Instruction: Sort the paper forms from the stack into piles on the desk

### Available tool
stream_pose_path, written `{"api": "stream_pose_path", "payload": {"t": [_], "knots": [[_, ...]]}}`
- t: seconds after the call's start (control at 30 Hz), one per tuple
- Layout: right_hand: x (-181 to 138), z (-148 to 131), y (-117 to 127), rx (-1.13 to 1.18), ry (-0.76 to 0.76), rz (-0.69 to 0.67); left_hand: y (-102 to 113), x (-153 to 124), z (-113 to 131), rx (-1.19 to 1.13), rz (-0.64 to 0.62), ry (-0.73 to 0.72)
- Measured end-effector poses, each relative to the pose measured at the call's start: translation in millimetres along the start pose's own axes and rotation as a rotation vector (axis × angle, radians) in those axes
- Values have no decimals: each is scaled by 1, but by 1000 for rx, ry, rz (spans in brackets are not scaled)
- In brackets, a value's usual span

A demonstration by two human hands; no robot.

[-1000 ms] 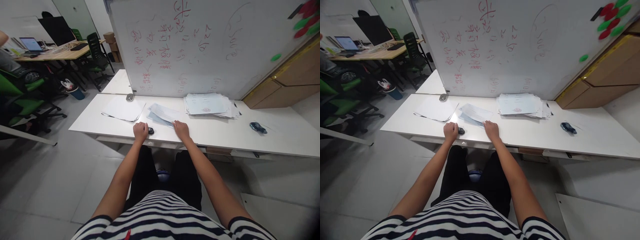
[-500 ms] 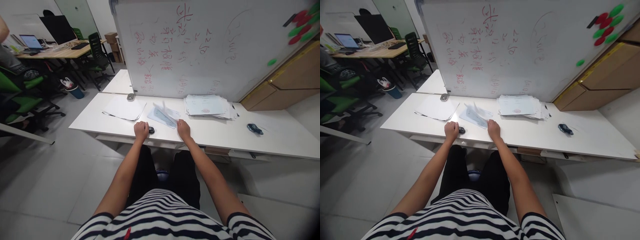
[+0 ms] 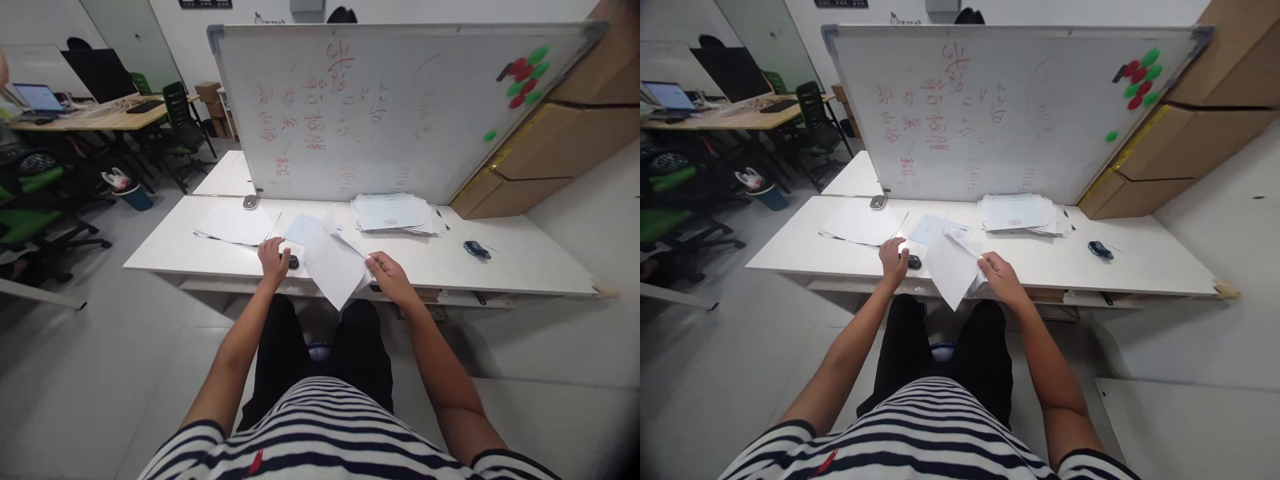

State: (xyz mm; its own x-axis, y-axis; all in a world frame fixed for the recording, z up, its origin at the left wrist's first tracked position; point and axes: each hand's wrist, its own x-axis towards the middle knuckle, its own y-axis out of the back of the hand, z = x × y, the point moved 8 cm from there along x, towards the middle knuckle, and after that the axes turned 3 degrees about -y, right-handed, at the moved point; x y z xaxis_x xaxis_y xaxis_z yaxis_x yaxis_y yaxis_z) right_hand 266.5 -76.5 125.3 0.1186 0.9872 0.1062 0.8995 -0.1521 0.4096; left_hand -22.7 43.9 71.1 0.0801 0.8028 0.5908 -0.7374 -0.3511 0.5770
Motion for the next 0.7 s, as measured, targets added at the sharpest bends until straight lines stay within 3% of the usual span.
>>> {"api": "stream_pose_path", "payload": {"t": [0.07, 0.2, 0.3, 0.37, 0.53, 0.7], "knots": [[-11, -7, 7, 62, -24, -74, 4, -1, 17, -264, -76, 21], [-23, -9, 14, 208, -90, -218, -11, -17, 43, -809, -467, 244], [-25, -2, 14, 262, -155, -282, -21, -39, 53, -991, -728, 451], [-25, 3, 11, 270, -181, -317, -26, -51, 56, -1028, -813, 534], [-21, 20, 5, 299, -209, -326, -32, -62, 54, -1056, -738, 622], [-19, 50, 0, 477, -201, -27, -33, -67, 38, -959, -483, 707]]}}
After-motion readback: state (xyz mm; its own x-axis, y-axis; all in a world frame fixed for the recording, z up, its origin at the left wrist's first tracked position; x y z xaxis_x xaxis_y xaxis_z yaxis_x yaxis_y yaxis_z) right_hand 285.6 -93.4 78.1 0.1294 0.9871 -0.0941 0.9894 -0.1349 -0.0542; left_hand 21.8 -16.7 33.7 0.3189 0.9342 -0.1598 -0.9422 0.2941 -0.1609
